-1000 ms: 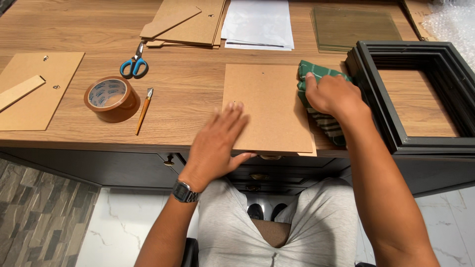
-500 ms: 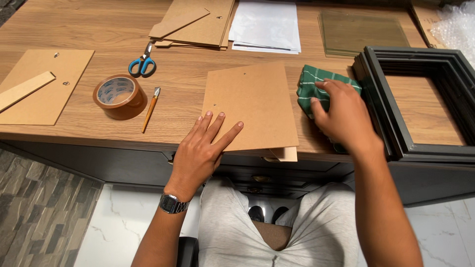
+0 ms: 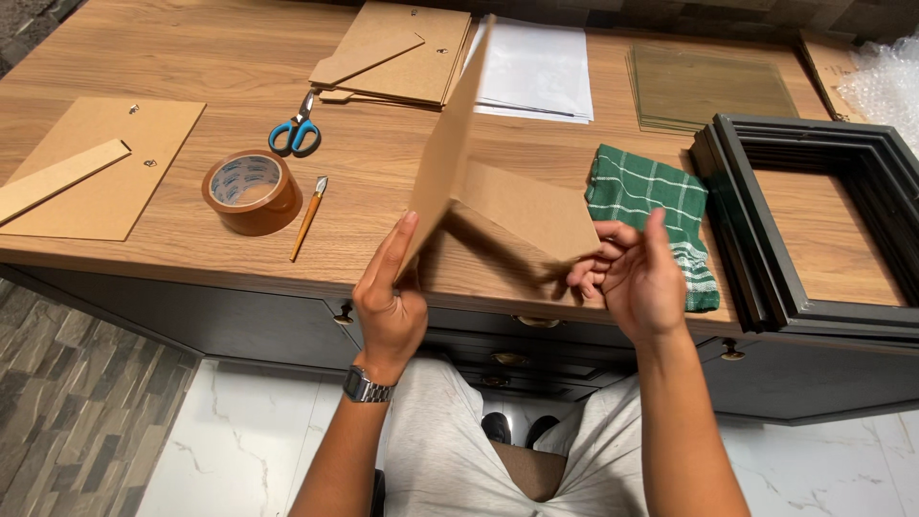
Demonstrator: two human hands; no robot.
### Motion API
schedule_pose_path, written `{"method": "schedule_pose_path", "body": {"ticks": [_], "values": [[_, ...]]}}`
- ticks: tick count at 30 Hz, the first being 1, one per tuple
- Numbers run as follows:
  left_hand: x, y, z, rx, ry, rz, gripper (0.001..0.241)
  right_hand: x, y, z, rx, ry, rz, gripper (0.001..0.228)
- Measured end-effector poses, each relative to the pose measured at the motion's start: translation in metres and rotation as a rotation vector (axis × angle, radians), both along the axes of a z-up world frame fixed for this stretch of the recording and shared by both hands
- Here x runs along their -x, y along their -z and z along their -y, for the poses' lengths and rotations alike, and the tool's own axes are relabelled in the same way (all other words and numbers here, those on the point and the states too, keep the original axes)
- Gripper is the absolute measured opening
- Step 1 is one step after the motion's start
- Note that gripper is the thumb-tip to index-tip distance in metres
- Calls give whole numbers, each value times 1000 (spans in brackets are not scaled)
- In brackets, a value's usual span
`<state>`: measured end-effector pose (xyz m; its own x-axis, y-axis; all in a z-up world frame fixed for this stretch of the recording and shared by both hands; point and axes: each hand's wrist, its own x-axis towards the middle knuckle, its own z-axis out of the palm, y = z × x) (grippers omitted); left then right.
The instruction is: The person wipes cardboard backings for picture frames using a cloth, handling and turning them over one at a time.
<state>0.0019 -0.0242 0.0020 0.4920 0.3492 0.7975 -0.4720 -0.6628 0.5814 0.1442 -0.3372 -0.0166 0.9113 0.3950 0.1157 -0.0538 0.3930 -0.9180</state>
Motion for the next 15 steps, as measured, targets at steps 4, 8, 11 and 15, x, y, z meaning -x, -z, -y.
{"method": "schedule_pose_path", "body": {"ticks": [4,8,11,15], "values": [[-13,27,11,174,-41,49,45,32,-40,-40,136,65,55,54],[-22,16,40,535,-45,57,38,55,-65,-75,344,58,108,38],[-32,25,59,732,2,91,36,58,-66,-88,338,39,35,47],[-38,17,93,963,130,134,36,45,-43,-96,135,45,-48,59]]}}
